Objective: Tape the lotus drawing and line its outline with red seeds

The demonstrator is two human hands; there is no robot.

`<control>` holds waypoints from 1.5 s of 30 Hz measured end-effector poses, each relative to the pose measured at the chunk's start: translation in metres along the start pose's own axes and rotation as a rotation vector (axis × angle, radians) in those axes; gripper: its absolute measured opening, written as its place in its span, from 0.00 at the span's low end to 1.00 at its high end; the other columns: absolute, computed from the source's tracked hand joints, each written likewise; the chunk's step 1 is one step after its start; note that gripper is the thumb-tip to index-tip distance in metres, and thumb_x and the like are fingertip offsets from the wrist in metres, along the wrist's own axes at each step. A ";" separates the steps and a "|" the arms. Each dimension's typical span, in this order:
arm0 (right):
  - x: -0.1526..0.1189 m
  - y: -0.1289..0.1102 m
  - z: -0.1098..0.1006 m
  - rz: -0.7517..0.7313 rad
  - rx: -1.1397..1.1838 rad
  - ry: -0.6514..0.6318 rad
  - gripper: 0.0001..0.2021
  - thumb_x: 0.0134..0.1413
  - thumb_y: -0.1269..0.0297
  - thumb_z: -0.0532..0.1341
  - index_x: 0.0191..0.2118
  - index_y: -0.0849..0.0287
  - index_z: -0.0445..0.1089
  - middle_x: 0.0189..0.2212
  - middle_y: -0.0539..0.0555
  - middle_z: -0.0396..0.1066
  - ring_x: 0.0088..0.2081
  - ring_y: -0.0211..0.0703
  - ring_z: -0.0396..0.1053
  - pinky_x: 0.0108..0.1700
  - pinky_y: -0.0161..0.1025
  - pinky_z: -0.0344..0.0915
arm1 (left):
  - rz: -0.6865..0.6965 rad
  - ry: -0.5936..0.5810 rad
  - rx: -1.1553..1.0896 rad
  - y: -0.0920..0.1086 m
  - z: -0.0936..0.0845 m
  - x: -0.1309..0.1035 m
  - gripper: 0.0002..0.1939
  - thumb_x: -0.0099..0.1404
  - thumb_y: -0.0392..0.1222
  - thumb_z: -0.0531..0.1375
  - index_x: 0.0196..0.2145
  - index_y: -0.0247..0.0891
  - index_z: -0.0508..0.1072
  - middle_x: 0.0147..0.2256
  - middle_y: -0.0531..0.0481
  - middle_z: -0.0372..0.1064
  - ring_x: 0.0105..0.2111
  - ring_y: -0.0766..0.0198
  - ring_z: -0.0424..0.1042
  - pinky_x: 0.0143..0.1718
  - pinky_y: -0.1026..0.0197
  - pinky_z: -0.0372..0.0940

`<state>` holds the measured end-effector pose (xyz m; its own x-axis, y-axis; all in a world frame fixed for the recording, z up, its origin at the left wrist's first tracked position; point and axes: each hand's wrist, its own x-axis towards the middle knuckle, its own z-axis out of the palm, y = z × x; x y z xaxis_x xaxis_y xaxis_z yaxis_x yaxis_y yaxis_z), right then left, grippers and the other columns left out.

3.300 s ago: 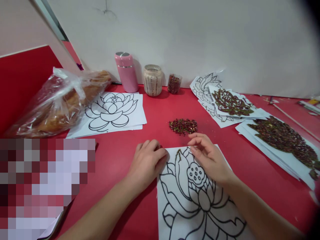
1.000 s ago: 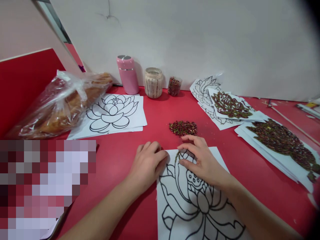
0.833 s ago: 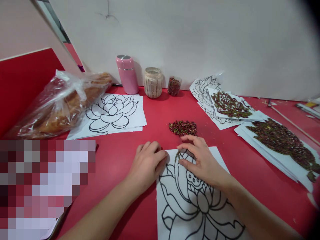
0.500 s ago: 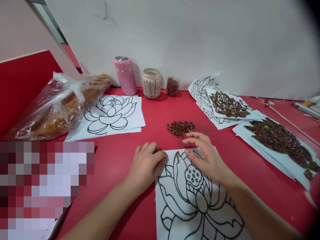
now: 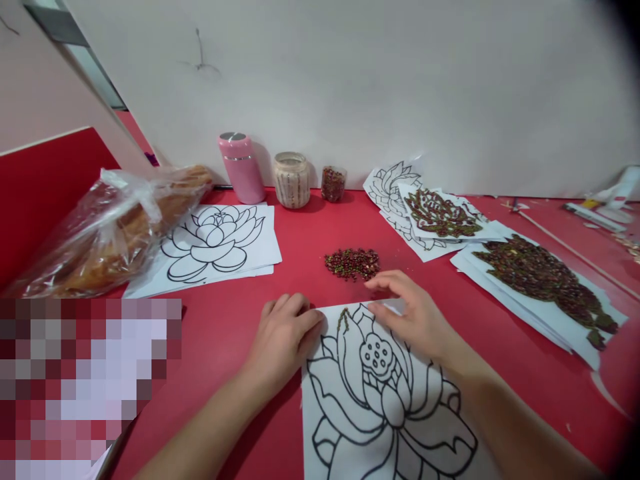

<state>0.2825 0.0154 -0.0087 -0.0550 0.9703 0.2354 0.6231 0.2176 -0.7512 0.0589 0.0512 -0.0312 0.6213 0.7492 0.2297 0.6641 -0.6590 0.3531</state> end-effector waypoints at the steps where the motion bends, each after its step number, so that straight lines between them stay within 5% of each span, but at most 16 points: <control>1: -0.001 -0.004 0.004 -0.036 -0.038 -0.032 0.12 0.49 0.65 0.58 0.43 0.54 0.65 0.44 0.55 0.61 0.47 0.44 0.59 0.49 0.44 0.60 | -0.002 0.000 0.003 0.000 0.000 0.000 0.10 0.62 0.37 0.50 0.32 0.41 0.71 0.31 0.49 0.62 0.33 0.61 0.59 0.33 0.58 0.53; 11: -0.001 -0.009 0.025 -0.082 -0.225 -0.109 0.17 0.47 0.62 0.60 0.46 0.52 0.63 0.49 0.55 0.56 0.52 0.49 0.51 0.52 0.48 0.56 | -0.006 0.003 0.000 -0.001 0.003 0.000 0.09 0.62 0.38 0.51 0.32 0.41 0.71 0.31 0.50 0.62 0.32 0.62 0.59 0.32 0.58 0.52; 28: 0.000 -0.009 0.029 -0.077 -0.272 -0.133 0.16 0.48 0.61 0.59 0.45 0.53 0.63 0.49 0.54 0.56 0.52 0.48 0.51 0.52 0.47 0.55 | -0.006 0.023 -0.008 -0.002 0.004 0.001 0.09 0.62 0.37 0.51 0.32 0.41 0.72 0.31 0.50 0.62 0.32 0.62 0.59 0.32 0.59 0.51; 36: 0.000 -0.002 0.022 -0.043 -0.141 -0.009 0.12 0.52 0.60 0.56 0.44 0.53 0.64 0.48 0.55 0.57 0.52 0.47 0.53 0.50 0.46 0.59 | -0.005 0.015 -0.001 -0.003 0.004 0.000 0.09 0.62 0.37 0.51 0.33 0.42 0.72 0.32 0.50 0.62 0.33 0.62 0.59 0.32 0.59 0.51; 45: -0.002 -0.005 0.024 -0.056 -0.207 -0.120 0.17 0.47 0.61 0.60 0.46 0.52 0.63 0.50 0.54 0.55 0.54 0.48 0.50 0.53 0.48 0.56 | -0.015 0.000 -0.009 -0.001 0.002 0.001 0.10 0.62 0.38 0.50 0.32 0.42 0.72 0.31 0.50 0.62 0.33 0.62 0.59 0.32 0.58 0.51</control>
<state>0.2606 0.0153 -0.0204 -0.1787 0.9655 0.1894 0.7623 0.2576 -0.5938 0.0600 0.0524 -0.0332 0.6117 0.7587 0.2240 0.6695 -0.6473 0.3644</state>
